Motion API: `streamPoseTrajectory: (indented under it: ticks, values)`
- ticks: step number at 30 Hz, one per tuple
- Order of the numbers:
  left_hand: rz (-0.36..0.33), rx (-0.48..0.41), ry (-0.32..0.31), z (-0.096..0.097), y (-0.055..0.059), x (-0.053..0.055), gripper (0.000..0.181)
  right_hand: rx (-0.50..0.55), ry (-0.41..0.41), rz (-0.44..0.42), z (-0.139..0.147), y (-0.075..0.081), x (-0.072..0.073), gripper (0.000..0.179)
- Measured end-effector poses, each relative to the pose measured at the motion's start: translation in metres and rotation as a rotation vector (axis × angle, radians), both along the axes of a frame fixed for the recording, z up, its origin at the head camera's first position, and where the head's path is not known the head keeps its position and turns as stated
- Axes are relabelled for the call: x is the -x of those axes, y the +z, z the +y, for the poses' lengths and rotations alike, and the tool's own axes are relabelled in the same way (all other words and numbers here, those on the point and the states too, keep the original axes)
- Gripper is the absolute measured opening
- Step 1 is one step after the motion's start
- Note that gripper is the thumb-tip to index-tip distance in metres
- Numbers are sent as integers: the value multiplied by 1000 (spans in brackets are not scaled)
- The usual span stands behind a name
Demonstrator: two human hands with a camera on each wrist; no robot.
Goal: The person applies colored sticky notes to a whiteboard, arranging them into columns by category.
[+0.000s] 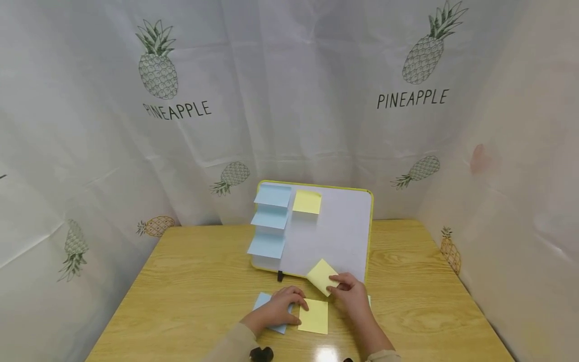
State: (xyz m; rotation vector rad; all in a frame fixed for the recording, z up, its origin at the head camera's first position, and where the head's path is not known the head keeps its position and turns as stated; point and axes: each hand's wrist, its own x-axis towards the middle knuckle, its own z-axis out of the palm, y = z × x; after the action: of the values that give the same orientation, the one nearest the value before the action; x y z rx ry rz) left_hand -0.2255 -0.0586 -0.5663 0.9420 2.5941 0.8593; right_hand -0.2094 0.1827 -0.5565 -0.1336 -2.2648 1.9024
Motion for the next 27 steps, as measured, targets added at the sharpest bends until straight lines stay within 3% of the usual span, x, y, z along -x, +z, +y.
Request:
streamPoseTrajectory:
  ticks: [5, 9, 13, 16, 19, 22, 25, 27]
  values:
    - [-43, -61, 20, -1, 0, 1, 33, 57, 7, -27, 0, 11, 0, 21]
    - [-170, -227, 89, -2, 8, 3, 34, 102, 22, -47, 0, 19, 1, 23]
    - [-265, -410, 201, 0, 27, 4, 29, 125, 23, -55, -2, 29, 2, 34]
    - [-260, -512, 253, 3, 44, 9, 32, 112, 19, -61, -5, 37, 4, 38]
    - [-244, -565, 261, 5, 62, 16, 49, 105, 9, -52, -9, 44, 7, 35]
    - [-248, -565, 257, 6, 77, 22, 59, 113, -5, -42, -13, 51, 11, 26]
    - [-247, -557, 278, 5, 90, 27, 51, 145, 5, -30, -17, 57, 15, 16]
    - [-207, -533, 294, 3, 99, 29, 44, 190, 25, -3, -20, 61, 18, 12]
